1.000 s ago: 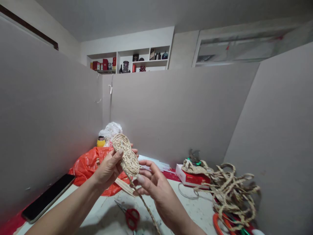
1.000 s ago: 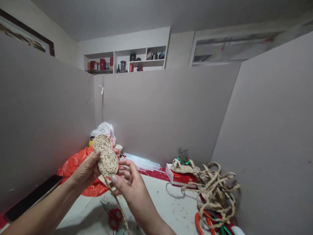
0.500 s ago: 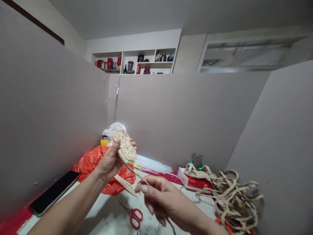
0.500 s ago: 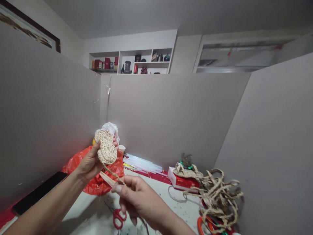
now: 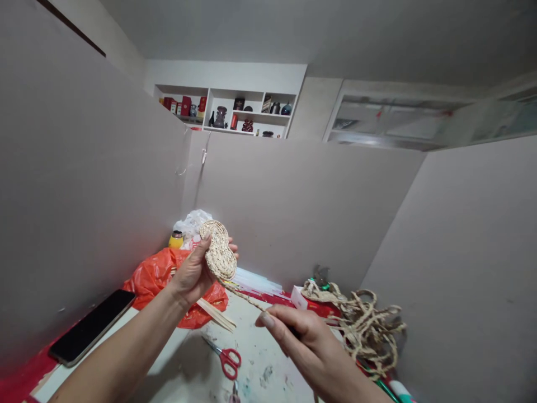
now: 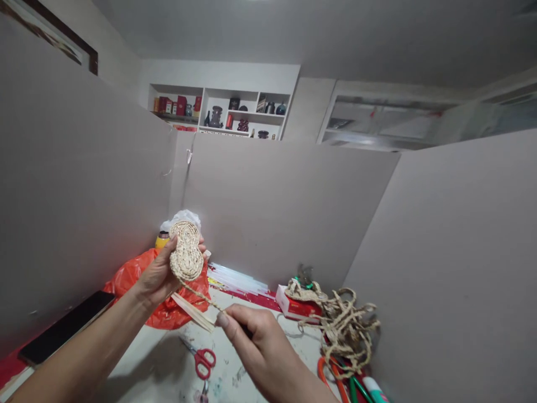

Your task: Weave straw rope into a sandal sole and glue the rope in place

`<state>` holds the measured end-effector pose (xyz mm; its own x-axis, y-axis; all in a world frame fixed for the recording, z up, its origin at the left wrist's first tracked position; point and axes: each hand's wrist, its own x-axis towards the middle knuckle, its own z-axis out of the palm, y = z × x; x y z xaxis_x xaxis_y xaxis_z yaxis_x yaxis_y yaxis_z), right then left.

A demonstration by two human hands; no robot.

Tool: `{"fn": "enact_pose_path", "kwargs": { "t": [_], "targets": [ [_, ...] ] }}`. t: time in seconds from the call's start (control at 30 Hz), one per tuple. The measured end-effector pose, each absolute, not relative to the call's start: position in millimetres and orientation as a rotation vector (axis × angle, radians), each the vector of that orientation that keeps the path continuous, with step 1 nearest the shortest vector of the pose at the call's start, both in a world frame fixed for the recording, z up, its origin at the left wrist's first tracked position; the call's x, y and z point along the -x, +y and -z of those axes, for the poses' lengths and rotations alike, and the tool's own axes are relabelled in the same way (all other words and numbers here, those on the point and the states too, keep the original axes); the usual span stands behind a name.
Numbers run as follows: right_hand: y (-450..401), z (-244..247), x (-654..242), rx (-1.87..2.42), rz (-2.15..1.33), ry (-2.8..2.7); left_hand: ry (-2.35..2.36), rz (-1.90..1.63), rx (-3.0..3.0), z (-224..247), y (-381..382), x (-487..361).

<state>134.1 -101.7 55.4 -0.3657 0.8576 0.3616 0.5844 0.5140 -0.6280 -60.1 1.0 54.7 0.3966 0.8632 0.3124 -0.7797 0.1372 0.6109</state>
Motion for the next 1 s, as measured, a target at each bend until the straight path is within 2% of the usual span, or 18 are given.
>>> {"fn": "enact_pose_path", "kwargs": {
  "t": [0.5, 1.0],
  "targets": [
    [-104, -65, -147, 1.291, -0.092, -2.174, 0.215, -0.789, -0.788, -52, -24, 47],
    [-107, -61, -158, 1.3, -0.035, -2.147, 0.212, -0.654, -0.774, -39, -26, 32]
  ]
}}
